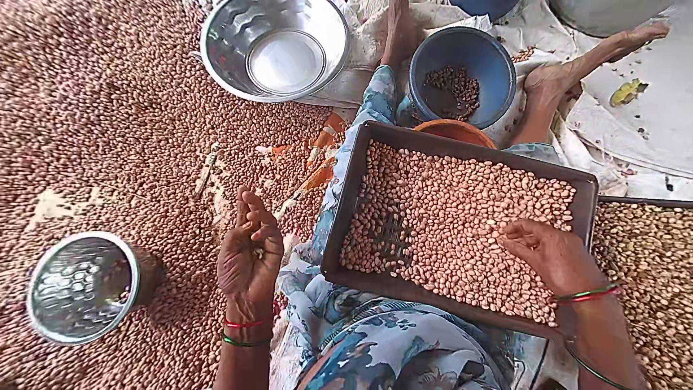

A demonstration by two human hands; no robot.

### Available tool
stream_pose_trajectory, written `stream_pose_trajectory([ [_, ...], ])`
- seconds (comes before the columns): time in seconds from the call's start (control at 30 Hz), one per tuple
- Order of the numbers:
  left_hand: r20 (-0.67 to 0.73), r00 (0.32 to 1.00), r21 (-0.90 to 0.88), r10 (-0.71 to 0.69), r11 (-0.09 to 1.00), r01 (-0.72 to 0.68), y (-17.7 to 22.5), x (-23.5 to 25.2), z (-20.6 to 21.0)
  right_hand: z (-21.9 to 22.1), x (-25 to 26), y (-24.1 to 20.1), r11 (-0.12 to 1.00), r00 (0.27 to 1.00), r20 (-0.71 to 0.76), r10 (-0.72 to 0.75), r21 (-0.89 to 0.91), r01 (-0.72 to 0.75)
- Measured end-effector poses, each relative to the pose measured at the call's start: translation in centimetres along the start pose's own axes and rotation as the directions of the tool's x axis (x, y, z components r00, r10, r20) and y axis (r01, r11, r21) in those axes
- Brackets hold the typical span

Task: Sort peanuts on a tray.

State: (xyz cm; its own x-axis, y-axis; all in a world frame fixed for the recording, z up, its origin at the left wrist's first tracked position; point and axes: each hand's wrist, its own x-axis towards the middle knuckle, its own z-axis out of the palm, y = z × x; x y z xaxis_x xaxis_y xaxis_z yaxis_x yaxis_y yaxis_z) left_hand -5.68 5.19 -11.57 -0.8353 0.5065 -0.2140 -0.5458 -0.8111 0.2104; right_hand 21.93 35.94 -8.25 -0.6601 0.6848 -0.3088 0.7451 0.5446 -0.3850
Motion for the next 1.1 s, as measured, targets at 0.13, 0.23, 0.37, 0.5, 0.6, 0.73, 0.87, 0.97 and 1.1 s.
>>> stream_pose_trajectory([
  [0.13, -0.06, 0.997, -0.034, 0.053, 0.998, -0.055, 0.8, 0.7, -0.8, 2.8, -4.2, -0.8, 0.964, 0.939, 0.277, 0.203, -0.226, -0.142],
  [0.23, -0.077, 0.997, -0.022, 0.03, 0.999, -0.032, -0.1, 0.8, -0.8, 5.6, -5.2, -3.4, 0.995, 0.959, 0.275, -0.067, -0.058, 0.087],
  [0.37, -0.018, 0.996, -0.048, -0.085, 0.995, 0.084, -1.4, 0.4, 0.0, 7.7, -0.7, -5.8, 0.934, 0.924, -0.149, -0.351, 0.02, 0.358],
  [0.5, -0.011, 0.991, -0.034, -0.133, 0.991, 0.133, -2.4, -0.1, 0.9, 9.3, 4.0, -6.4, 0.898, 0.894, -0.138, -0.427, -0.185, 0.4],
  [0.6, -0.003, 0.989, 0.009, -0.145, 0.989, 0.145, -2.9, -0.3, 1.0, 9.2, 4.7, -6.2, 0.875, 0.879, -0.093, -0.467, -0.189, 0.445],
  [0.73, -0.004, 0.979, 0.062, -0.206, 0.977, 0.205, -4.1, -0.1, 1.1, 7.2, 4.7, -5.6, 0.936, 0.939, -0.042, -0.342, 0.074, 0.344],
  [0.87, 0.004, 0.967, 0.076, -0.253, 0.965, 0.252, -5.2, 0.2, 1.4, 9.1, 4.4, -5.5, 0.913, 0.901, -0.15, -0.407, -0.043, 0.405],
  [0.97, 0.002, 0.969, 0.061, -0.247, 0.967, 0.246, -5.5, 0.2, 1.8, 10.9, 4.4, -6.0, 0.859, 0.839, -0.21, -0.503, -0.229, 0.458],
  [1.1, -0.036, 0.978, 0.151, -0.205, 0.966, 0.208, -6.1, -0.4, 2.4, 9.6, 4.4, -6.7, 0.928, 0.926, -0.063, -0.373, -0.024, 0.372],
])
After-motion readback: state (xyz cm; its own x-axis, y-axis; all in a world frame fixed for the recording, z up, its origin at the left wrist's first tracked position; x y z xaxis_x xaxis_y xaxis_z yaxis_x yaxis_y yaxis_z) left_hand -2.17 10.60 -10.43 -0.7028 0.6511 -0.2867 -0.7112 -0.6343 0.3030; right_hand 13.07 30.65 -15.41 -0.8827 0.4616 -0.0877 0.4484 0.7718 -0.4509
